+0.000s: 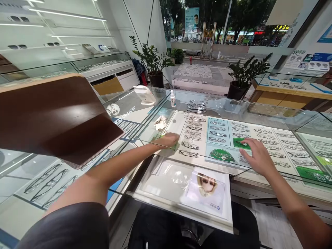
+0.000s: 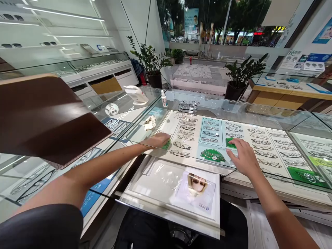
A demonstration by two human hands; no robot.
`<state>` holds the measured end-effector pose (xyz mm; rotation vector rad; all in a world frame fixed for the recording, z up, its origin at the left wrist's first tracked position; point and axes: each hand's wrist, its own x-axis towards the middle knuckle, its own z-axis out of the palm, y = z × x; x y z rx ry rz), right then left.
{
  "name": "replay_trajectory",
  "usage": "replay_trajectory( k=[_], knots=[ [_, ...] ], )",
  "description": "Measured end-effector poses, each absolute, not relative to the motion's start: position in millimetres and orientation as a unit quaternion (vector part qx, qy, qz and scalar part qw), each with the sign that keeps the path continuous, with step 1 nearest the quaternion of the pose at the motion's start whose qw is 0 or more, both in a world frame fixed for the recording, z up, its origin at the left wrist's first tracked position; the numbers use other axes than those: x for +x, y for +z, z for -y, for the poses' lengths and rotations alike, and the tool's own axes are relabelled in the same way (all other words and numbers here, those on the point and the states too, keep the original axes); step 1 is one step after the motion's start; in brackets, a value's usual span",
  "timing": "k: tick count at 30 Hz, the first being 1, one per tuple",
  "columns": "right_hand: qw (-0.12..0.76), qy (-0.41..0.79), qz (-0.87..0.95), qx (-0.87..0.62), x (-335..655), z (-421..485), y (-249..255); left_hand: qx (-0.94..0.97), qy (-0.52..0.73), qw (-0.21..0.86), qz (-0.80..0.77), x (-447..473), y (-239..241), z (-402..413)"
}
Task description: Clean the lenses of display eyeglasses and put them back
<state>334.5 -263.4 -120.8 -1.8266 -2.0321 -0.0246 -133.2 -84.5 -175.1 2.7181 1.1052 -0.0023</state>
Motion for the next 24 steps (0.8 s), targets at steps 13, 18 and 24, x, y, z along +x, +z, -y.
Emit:
replay_trajectory(
  k=[13,18,24],
  knots=[
    [0.229,0.007,0.724,-0.651,331.1,265.9,-120.5,0.86,-0.049,0.413,-0.295,-84.0,-64.9,234.0],
    [0.243,0.009,0.722,-0.648,332.0,264.2,-123.0,0.898,0.106,0.237,-0.354,-53.1,-2.0,185.8],
    [0.241,0.017,0.72,-0.651,331.9,263.1,-121.6,0.933,0.095,-0.001,-0.347,-26.1,17.1,89.1]
  ],
)
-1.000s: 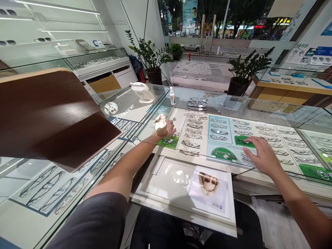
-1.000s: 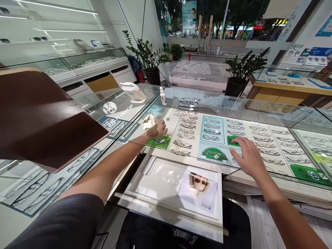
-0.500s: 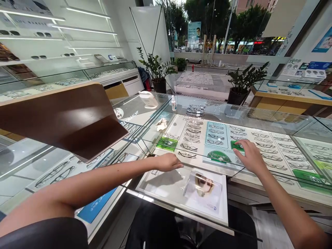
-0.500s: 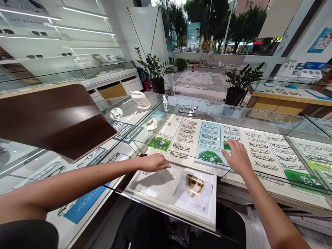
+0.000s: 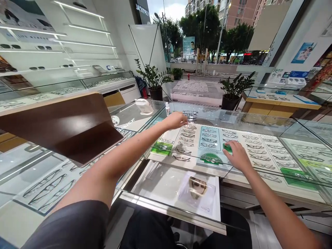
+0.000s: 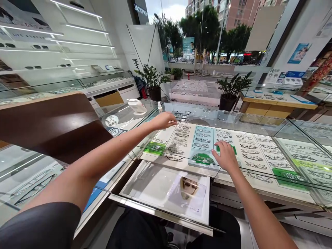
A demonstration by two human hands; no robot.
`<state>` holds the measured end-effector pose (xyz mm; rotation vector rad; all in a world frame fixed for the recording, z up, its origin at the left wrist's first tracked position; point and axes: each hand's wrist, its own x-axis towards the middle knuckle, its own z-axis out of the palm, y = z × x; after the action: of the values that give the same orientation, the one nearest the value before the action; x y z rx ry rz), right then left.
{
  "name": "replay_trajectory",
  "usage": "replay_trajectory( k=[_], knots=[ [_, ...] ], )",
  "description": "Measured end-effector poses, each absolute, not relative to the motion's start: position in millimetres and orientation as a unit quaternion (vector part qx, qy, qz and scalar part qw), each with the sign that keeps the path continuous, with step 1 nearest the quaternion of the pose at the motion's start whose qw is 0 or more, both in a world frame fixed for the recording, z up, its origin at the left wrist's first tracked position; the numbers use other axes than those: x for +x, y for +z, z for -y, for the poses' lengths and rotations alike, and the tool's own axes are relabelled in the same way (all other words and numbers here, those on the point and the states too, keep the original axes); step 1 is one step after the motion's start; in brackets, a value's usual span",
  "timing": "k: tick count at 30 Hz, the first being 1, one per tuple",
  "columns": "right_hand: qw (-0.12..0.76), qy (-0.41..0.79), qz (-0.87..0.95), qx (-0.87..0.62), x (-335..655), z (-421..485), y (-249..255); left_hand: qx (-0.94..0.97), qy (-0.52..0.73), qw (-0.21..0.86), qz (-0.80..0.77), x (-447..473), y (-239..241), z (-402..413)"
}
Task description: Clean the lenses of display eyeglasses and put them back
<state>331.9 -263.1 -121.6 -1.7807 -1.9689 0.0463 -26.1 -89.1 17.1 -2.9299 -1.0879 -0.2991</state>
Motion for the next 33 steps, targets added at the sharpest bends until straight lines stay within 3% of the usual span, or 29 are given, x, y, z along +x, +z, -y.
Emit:
replay_trajectory(
  k=[6,22,33],
  knots=[
    [0.24,0.016,0.721,-0.65,331.6,262.0,-121.5,-0.927,-0.01,0.088,0.364,-6.6,-6.4,37.8],
    [0.254,0.017,0.71,-0.657,326.8,261.9,-121.3,-0.907,0.071,0.074,0.409,11.5,-21.5,-1.3],
    [0.243,0.031,0.707,-0.663,326.0,263.2,-118.2,-0.908,0.053,0.049,0.412,-2.8,1.7,35.5]
  ],
)
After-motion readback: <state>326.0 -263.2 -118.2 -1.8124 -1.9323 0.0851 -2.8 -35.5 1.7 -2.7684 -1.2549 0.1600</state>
